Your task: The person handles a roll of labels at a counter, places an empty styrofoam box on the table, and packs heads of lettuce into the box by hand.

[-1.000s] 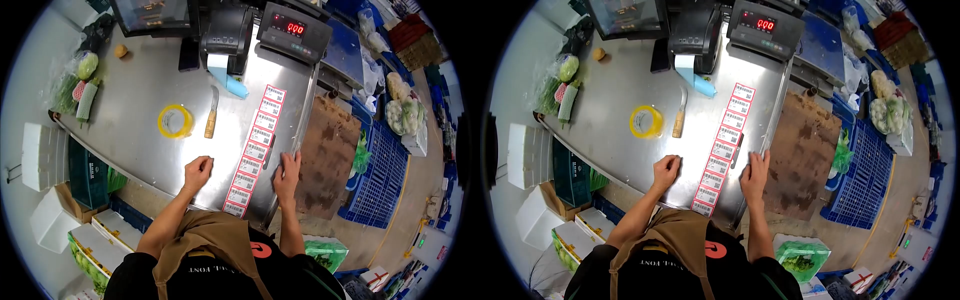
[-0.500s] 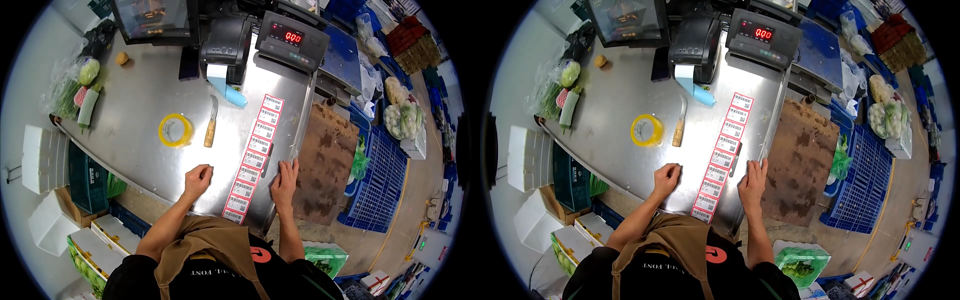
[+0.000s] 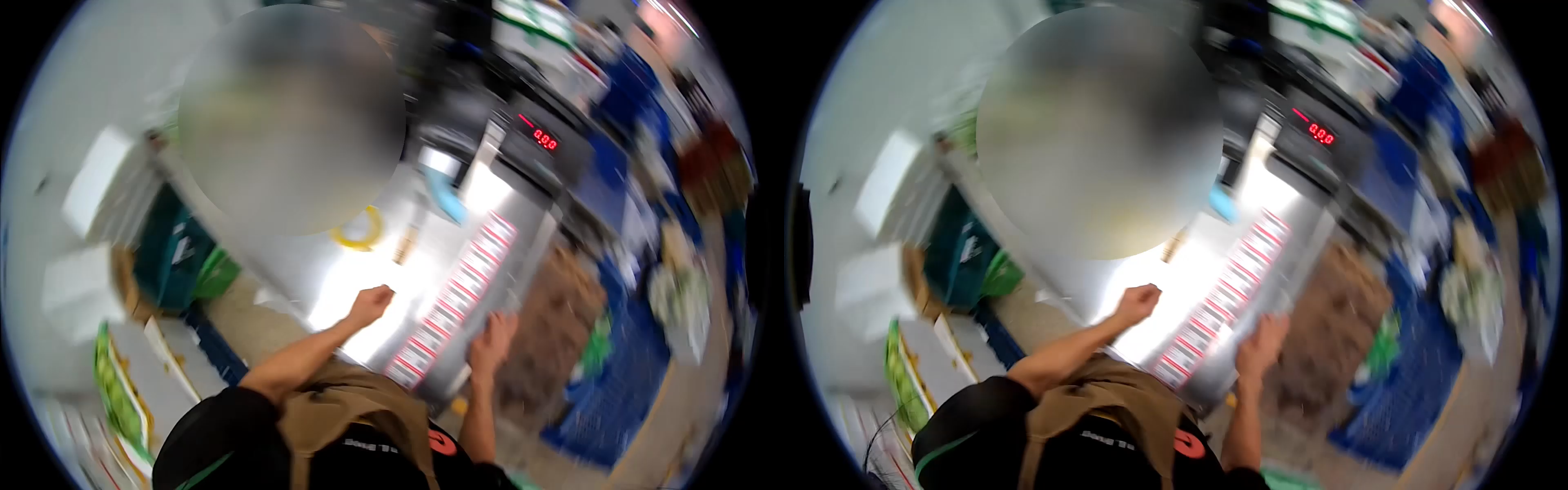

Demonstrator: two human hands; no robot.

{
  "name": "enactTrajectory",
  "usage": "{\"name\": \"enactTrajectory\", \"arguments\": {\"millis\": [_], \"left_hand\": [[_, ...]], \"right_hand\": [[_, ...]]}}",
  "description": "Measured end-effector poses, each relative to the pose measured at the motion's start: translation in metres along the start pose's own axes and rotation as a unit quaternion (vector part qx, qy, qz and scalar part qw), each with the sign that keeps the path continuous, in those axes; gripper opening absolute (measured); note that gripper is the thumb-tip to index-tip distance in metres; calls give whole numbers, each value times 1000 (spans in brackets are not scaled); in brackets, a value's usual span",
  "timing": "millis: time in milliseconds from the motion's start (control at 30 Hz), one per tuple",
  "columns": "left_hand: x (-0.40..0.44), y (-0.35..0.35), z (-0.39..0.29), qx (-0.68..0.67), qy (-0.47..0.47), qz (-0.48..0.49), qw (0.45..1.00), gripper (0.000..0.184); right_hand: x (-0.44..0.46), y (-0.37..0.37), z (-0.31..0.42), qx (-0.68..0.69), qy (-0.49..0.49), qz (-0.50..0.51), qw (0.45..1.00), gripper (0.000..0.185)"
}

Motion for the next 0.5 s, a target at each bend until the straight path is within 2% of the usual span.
{"name": "enactTrajectory", "arguments": {"millis": [33,67,100,133,167,233,333,433,467,500], "left_hand": [[1,1,9,34,-25,18,999,12],[4,4,9,14,65,-11,998,14],[8,-1,2,-5,76,-3,997,15],[12,-1,1,-23,74,13,997,16],[16,-17,-24,-40,-3,82,996,17],[13,-57,-56,-35,66,75,994,16],[4,-127,-78,-62,59,39,996,19],[7,-205,-43,42,100,-62,992,23],[4,-239,-29,57,65,-100,991,23],[0,-276,-30,46,-15,-120,992,25]], "right_hand": [[0,-1,1,-11,11,41,999,37],[-4,3,-4,-19,13,37,999,35],[-11,6,-8,-14,-21,1,1000,34],[-9,4,-12,-23,-26,23,999,34],[-10,9,-19,-43,-19,33,998,34],[-9,14,-22,-122,-47,70,989,30],[0,-3,10,-77,-131,39,988,23],[-3,4,-8,-56,-106,67,991,24],[-3,0,0,-66,-103,76,990,25],[-2,1,-8,-46,-154,75,984,27]]}}
Point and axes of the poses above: each hand's wrist, its own x-axis towards the middle knuckle, its own y-axis out of the palm, z = x × y, the point moved 1 cm from there along x, towards the middle knuckle, and after that the axes turned 15 degrees about -z, right-handed, at the moved point
